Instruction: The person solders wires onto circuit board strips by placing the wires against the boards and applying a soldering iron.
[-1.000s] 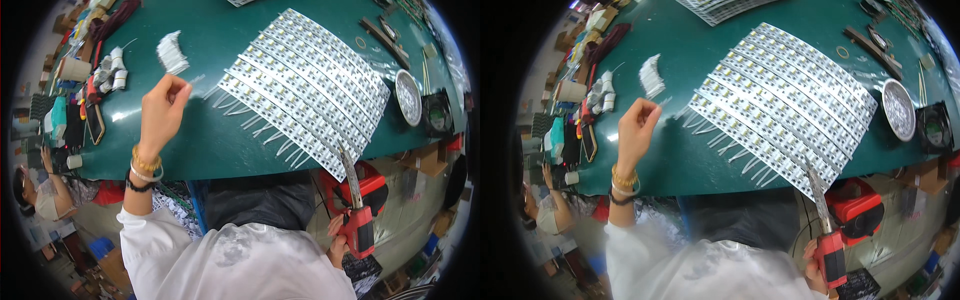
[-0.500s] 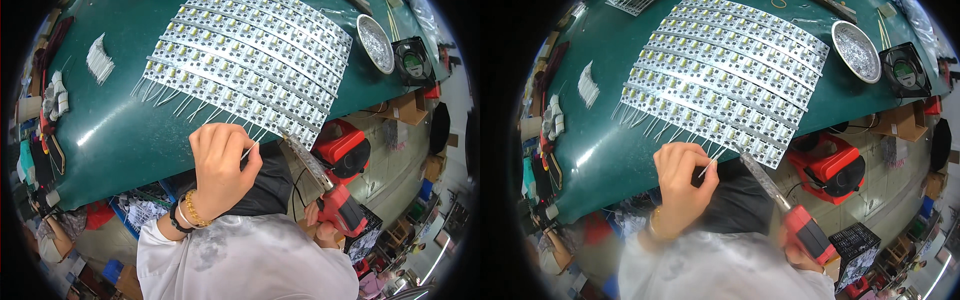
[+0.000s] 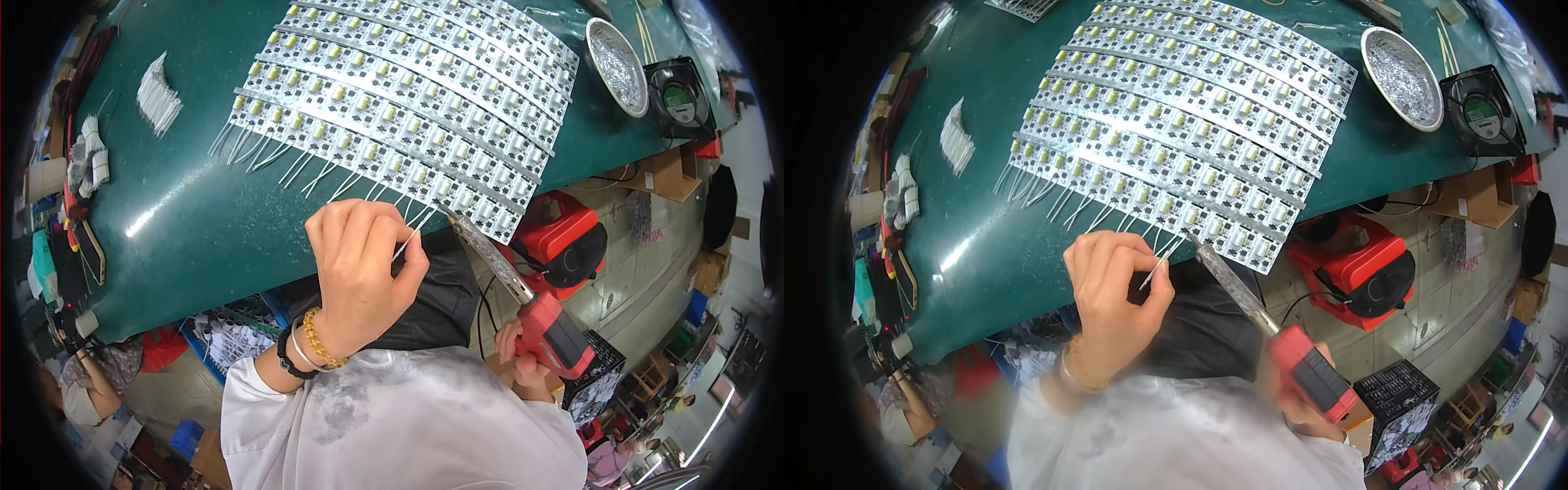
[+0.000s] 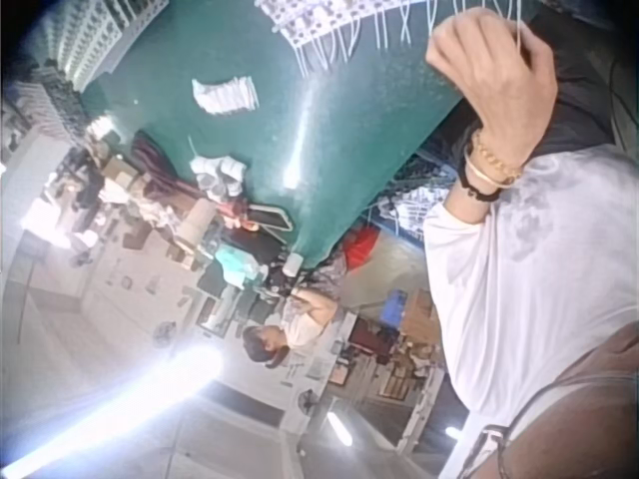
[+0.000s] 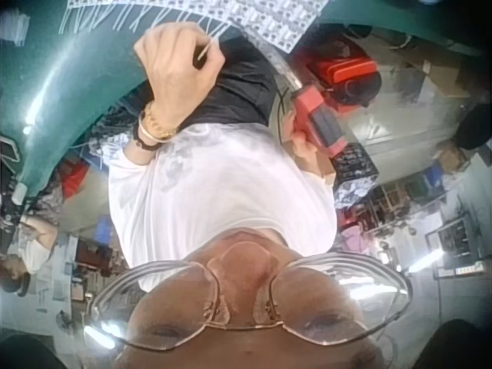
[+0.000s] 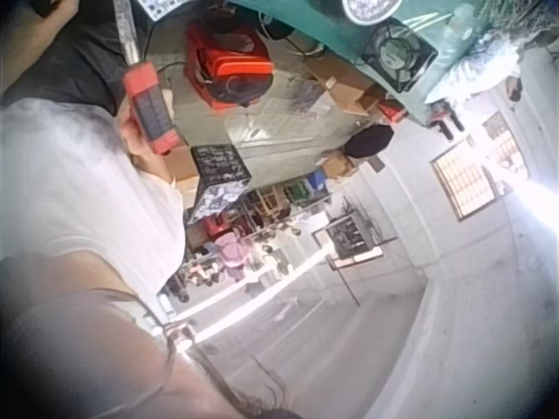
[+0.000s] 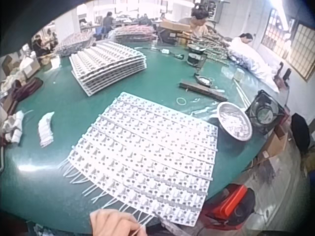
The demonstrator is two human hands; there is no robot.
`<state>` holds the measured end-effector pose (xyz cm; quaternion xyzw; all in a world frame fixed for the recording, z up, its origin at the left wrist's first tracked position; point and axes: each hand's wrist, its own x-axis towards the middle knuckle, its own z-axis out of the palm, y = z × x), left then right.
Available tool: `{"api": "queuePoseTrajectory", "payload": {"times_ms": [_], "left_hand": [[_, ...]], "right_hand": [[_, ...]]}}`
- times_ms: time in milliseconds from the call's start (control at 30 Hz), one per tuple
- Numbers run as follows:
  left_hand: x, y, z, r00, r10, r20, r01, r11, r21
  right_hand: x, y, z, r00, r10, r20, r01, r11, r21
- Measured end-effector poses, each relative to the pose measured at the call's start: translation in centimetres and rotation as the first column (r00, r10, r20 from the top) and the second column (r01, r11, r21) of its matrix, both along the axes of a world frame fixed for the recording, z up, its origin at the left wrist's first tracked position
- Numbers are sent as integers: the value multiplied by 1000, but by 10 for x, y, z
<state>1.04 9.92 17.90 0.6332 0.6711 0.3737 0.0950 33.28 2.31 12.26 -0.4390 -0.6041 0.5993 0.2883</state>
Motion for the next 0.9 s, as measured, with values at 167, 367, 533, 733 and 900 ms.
{"api": "queuePoseTrajectory", "payload": {"times_ms": [167, 367, 533, 733, 900], "left_hand": [[1, 0, -2, 1000, -1, -15, 1, 1000, 12], [1, 0, -2, 1000, 4, -2, -4, 1000, 20], [0, -2, 1, 1000, 8, -13, -8, 1000, 17], [-14, -4, 15, 994, -1, 112, -12, 992, 122], [4, 1, 16, 980, -67, 186, 59, 997, 48]], "right_hand": [[-12, 0, 11, 988, -58, 140, 55, 998, 27], [-29, 12, 23, 991, -104, -89, 101, 994, -42], [-25, 8, 18, 997, -65, 39, 60, 993, 105], [-50, 22, 50, 974, -146, -171, 137, 989, -62], [-45, 17, 51, 973, -208, -96, 197, 974, -111]]}}
